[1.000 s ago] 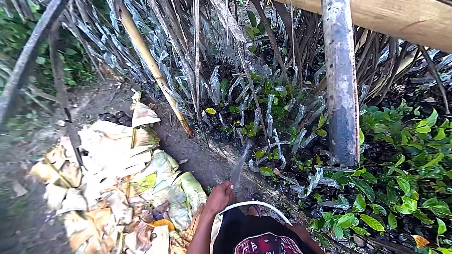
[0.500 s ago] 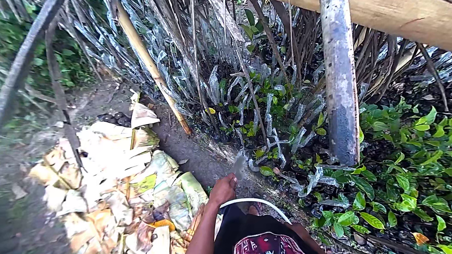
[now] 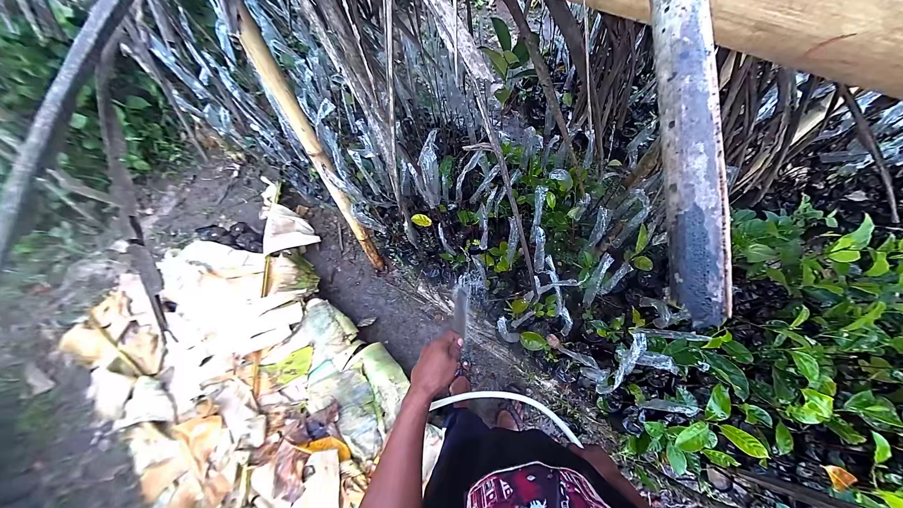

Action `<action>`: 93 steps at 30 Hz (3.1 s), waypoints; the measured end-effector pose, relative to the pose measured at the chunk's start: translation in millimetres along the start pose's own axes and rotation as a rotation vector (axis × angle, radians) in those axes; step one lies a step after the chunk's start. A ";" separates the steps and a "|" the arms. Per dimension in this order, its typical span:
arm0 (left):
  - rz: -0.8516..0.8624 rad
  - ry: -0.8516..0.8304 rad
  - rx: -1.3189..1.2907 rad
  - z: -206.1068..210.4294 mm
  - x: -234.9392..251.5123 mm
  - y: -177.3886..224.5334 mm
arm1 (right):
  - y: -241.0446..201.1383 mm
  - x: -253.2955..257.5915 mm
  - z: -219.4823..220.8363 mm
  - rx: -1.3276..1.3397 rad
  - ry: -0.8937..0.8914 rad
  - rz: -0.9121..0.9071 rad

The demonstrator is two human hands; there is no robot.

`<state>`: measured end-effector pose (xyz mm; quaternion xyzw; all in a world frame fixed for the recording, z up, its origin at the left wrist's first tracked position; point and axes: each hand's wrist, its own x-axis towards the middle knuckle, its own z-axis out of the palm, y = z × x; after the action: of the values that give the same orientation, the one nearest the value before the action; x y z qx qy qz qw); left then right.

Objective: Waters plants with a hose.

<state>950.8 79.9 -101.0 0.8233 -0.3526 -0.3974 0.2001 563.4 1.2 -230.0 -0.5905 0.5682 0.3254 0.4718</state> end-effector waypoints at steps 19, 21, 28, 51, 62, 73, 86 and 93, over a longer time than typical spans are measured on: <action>0.077 0.116 -0.083 -28.5 19.1 19.0 | -3.5 -1.3 1.6 0.005 0.006 0.058; 0.072 0.118 -0.086 -21.9 22.5 11.1 | -5.3 -2.1 0.2 0.021 0.001 0.048; 0.015 0.128 -0.107 -16.4 20.4 -3.9 | -35.2 -39.1 -20.5 -0.025 -0.034 -0.021; -0.076 0.546 -0.526 -37.8 9.3 -73.3 | -44.2 -24.0 -13.0 0.042 -0.015 0.079; 0.012 0.664 -1.039 -72.4 -7.3 -63.6 | -43.6 -1.6 -18.1 -0.072 -0.019 0.054; 0.183 0.612 -0.913 -125.8 -22.0 -79.4 | -75.0 -19.6 -38.5 -0.052 -0.020 0.026; 0.210 0.864 -0.778 -162.8 -3.0 -132.7 | -117.1 -27.5 -49.6 -0.116 -0.039 0.004; 0.059 0.614 -0.629 -177.1 6.5 -157.1 | -153.3 -33.4 -51.6 -0.201 -0.061 0.040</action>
<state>1160.8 189.3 -93.1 0.7917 -0.1621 -0.2165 0.5477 700.6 -48.4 -152.8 -0.6132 0.5298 0.4081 0.4204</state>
